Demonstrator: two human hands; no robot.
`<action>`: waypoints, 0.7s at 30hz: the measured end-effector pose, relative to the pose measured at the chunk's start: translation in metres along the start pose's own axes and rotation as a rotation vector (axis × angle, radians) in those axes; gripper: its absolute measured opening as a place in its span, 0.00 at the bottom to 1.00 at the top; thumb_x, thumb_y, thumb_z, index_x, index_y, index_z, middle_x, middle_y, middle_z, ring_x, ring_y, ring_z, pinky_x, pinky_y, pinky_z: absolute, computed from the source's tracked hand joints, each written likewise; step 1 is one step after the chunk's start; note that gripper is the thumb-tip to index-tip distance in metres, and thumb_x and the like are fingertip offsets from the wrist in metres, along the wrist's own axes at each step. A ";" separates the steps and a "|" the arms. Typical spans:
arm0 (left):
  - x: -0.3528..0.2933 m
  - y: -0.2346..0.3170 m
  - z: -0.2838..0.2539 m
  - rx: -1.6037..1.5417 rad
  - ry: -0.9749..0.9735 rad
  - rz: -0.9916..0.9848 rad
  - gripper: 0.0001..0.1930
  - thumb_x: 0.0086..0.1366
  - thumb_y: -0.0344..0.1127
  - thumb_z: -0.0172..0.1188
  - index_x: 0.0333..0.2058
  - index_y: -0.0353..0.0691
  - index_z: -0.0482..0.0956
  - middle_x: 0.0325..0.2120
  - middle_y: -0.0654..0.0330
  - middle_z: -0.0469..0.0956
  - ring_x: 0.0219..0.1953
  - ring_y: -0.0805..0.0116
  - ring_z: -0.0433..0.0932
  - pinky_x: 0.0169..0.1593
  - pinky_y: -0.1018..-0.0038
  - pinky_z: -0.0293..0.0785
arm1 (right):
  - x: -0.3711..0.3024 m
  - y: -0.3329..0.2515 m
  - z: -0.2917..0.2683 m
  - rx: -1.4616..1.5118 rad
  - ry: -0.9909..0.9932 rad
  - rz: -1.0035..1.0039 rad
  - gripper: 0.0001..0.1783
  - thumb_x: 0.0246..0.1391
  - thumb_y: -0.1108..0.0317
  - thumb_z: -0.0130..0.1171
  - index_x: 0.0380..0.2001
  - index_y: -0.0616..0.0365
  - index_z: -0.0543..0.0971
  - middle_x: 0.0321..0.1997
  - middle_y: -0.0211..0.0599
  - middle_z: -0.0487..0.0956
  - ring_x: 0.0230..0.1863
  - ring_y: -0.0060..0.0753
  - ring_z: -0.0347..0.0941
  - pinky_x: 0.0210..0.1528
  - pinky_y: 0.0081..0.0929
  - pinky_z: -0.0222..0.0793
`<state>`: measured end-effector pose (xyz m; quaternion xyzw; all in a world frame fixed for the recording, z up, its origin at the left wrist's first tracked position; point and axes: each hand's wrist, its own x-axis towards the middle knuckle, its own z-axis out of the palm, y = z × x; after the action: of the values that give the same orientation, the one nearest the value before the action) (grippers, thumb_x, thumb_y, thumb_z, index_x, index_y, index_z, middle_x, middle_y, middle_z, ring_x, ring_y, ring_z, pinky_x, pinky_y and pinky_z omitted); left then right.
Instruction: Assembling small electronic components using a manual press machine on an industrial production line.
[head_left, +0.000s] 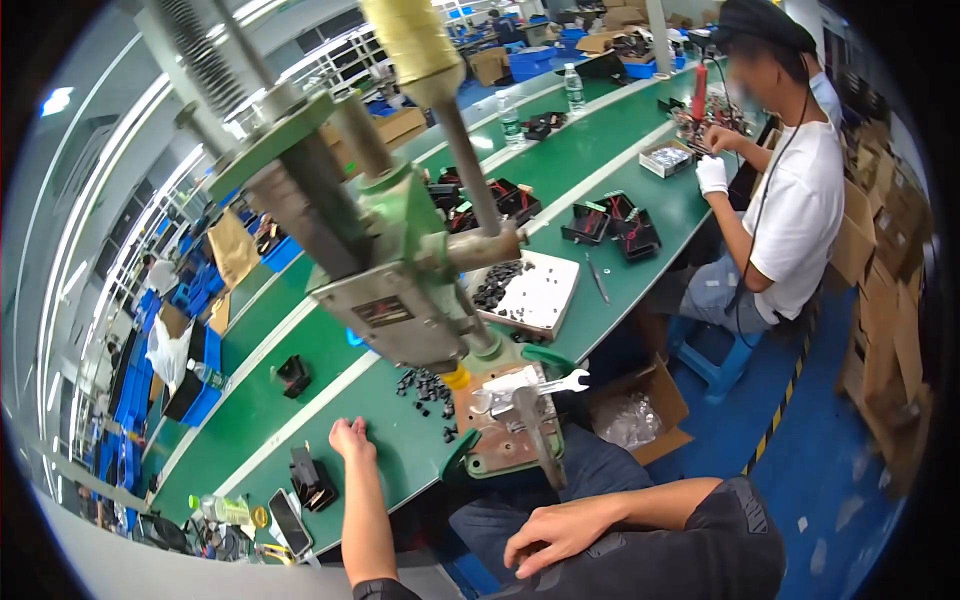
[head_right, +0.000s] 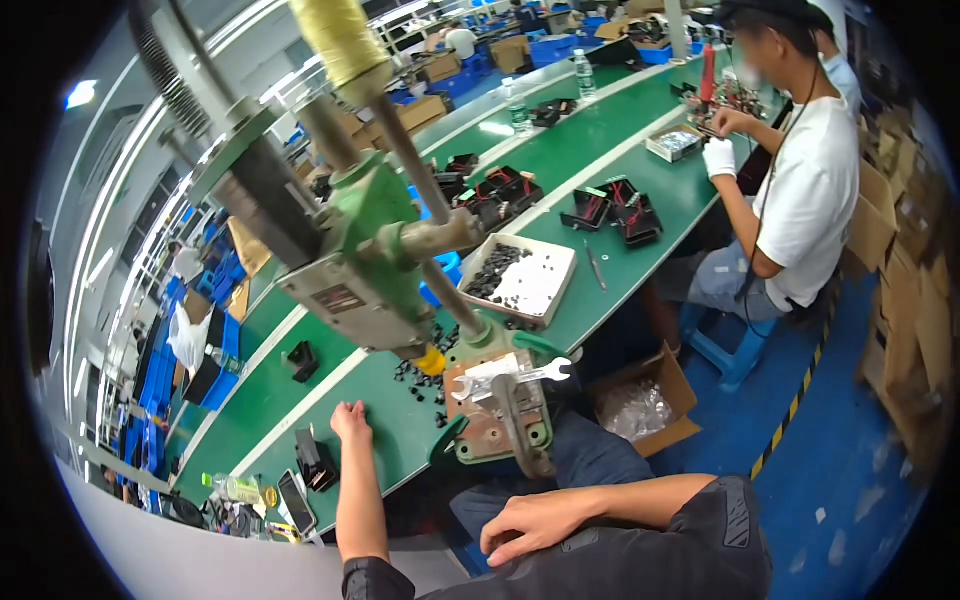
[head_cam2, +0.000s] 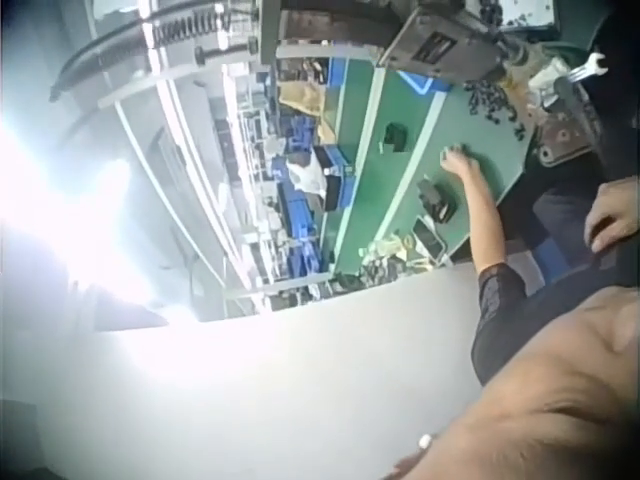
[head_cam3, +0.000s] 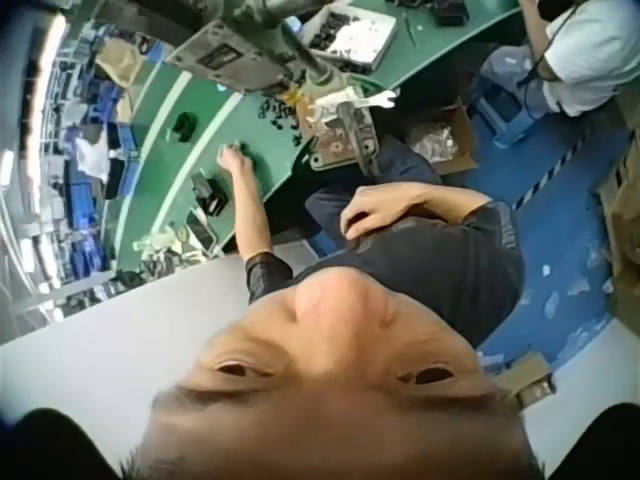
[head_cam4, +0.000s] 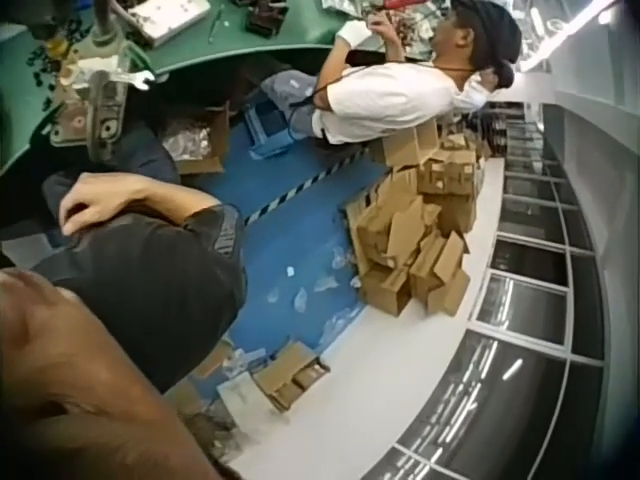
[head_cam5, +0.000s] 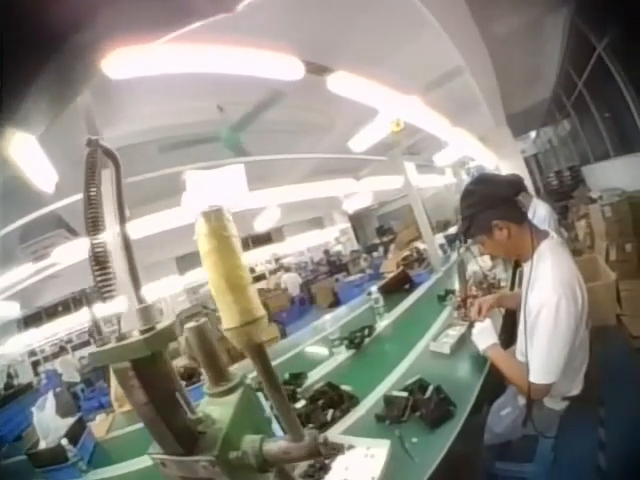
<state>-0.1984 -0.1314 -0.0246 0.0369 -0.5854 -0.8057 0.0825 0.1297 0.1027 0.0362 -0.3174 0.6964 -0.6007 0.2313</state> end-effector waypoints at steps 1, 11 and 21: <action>-0.011 -0.002 0.001 0.042 -0.005 -0.007 0.11 0.67 0.30 0.52 0.46 0.34 0.68 0.38 0.54 0.73 0.34 0.65 0.75 0.37 0.73 0.73 | -0.009 -0.002 -0.006 0.031 -0.029 -0.058 0.13 0.63 0.63 0.57 0.42 0.63 0.78 0.35 0.37 0.82 0.29 0.36 0.73 0.33 0.27 0.68; -0.107 0.012 -0.030 0.345 0.044 -0.020 0.07 0.66 0.30 0.53 0.41 0.36 0.71 0.31 0.59 0.73 0.23 0.75 0.72 0.25 0.83 0.66 | -0.066 -0.049 -0.173 -0.108 0.907 0.298 0.14 0.56 0.70 0.54 0.18 0.61 0.78 0.16 0.30 0.77 0.16 0.22 0.68 0.21 0.20 0.63; -0.213 0.016 -0.047 0.427 0.216 0.056 0.05 0.70 0.34 0.50 0.38 0.40 0.71 0.22 0.64 0.71 0.18 0.79 0.68 0.21 0.85 0.60 | 0.038 0.080 -0.403 -1.000 1.037 0.658 0.17 0.51 0.56 0.62 0.34 0.60 0.80 0.35 0.46 0.82 0.35 0.50 0.79 0.40 0.43 0.74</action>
<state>0.0197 -0.1423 -0.0322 0.1230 -0.7313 -0.6522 0.1574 -0.1934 0.3599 0.0284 0.1589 0.9608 -0.1885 -0.1268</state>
